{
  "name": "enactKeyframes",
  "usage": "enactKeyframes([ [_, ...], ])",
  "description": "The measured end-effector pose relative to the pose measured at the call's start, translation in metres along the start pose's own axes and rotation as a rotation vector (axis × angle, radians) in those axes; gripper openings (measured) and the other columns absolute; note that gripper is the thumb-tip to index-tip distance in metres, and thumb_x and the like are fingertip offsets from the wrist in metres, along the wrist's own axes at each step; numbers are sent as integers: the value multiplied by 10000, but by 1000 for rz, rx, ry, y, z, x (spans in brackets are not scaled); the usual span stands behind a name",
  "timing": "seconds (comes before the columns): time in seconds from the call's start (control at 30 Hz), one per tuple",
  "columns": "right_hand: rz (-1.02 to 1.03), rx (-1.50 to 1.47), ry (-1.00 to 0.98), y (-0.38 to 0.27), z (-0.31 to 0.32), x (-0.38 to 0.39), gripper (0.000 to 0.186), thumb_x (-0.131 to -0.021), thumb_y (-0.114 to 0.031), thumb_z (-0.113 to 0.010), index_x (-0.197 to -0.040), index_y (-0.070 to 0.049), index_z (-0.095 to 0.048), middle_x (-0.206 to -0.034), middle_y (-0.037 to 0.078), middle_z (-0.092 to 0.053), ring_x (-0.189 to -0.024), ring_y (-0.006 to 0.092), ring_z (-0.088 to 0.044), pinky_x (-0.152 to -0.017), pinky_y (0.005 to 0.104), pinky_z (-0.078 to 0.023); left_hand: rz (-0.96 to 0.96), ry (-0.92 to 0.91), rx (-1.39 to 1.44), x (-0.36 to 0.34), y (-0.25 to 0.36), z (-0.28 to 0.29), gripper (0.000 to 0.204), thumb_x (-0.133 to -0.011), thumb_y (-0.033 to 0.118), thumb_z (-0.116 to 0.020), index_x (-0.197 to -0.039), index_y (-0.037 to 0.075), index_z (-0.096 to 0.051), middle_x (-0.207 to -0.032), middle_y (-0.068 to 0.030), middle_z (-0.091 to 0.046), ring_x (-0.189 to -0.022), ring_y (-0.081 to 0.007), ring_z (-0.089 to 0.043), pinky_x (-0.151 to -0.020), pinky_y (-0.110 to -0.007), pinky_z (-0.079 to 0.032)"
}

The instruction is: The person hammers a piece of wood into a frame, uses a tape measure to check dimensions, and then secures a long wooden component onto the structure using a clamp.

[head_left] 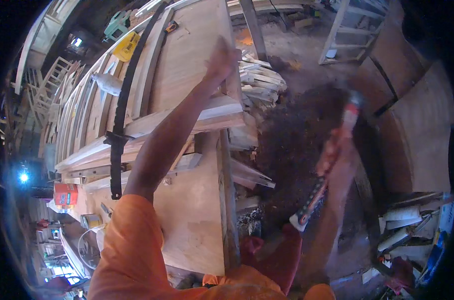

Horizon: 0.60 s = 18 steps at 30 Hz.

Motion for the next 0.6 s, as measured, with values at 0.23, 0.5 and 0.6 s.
enactKeyframes([
  [0.23, -61, 182, -127, 45, -69, 26, 374, -1113, -422, -493, -1079, -70, -613, -696, -28, -514, -470, 72, -468, -373, 284, -395, 24, -34, 298, 9, 9, 13, 911, -811, 300, -700, -1519, -135, -326, -1242, -288, -662, -1150, -387, -653, -1013, -444, -505],
  [0.5, -46, -89, 83, 22, 3, 44, 398, -1115, -444, -490, -1077, -62, -594, -704, -14, -510, -443, 81, -458, -359, 280, -379, -4, 95, 211, 4, 1, 9, 805, -819, 241, -743, -1446, -97, -367, -1144, -240, -675, -1067, -342, -675, -905, -433, -548],
  [0.6, -84, 21, 185, 32, 35, 82, 389, -1119, -431, -478, -1074, -62, -593, -669, -8, -492, -429, 82, -443, -357, 278, -376, -55, 85, 194, 3, 11, 12, 883, -782, 280, -764, -1485, -74, -364, -1121, -254, -699, -1082, -363, -691, -903, -457, -565],
])
Point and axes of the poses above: each hand's wrist, its own x-axis away from the middle knuckle, its own z-axis out of the back of the hand, y = z × x, the point moved 10 cm from there along -x, towards the middle knuckle
